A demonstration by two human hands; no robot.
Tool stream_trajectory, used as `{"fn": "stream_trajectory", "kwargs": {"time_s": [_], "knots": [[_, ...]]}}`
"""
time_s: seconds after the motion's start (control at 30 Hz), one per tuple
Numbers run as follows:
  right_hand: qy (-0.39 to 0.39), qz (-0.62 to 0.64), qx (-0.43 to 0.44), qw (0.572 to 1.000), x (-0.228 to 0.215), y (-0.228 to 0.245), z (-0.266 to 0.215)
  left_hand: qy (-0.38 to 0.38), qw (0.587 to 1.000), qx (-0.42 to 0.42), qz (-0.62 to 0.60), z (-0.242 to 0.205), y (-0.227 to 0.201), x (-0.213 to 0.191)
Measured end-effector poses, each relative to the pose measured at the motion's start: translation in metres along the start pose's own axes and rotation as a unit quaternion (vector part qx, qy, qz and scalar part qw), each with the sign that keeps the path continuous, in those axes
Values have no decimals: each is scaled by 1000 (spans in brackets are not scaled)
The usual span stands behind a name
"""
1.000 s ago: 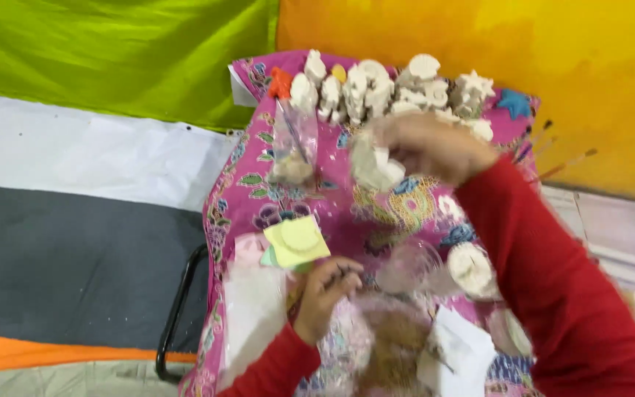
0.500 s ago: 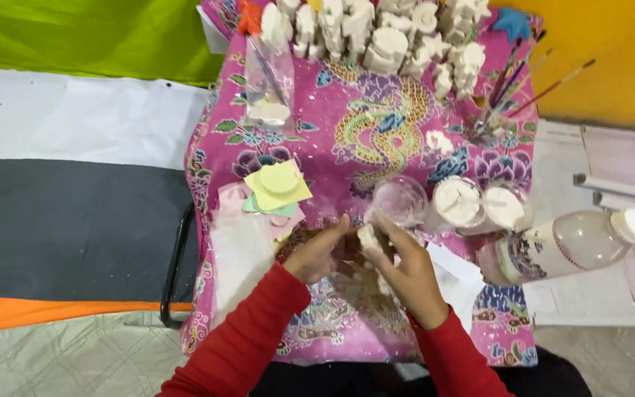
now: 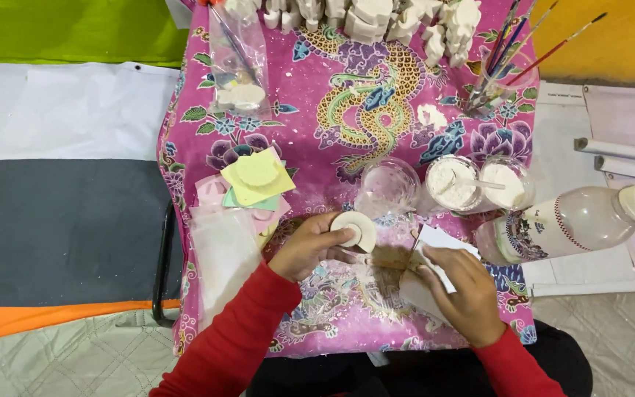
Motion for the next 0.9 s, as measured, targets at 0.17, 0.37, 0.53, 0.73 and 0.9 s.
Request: {"fn": "stream_trajectory", "kwargs": {"time_s": [0.17,0.37,0.53,0.73,0.9], "knots": [[44,-190,55,979,-17,8,-6,-11,999,-15,27,-4,-7,4],[116,-258,216,935,3,-44,-33,-31,998,-2,62,0,0,0],[75,-221,228,946,6,-50,-38,-32,998,-7,46,1,5,0],[-7,-129,203,971,-8,-39,-34,-51,997,-15,52,1,8,3],[-195,247,306,899,-19,-22,-27,-30,999,7,12,-1,5,7]]}}
Point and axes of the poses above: each hand's wrist, its own z-axis towards the middle knuckle, its own x-axis out of the palm, y = z × x, the point moved 6 cm from there along z, towards the middle knuckle, and after that the axes turned 11 degrees about z, right-handed, at the moved point
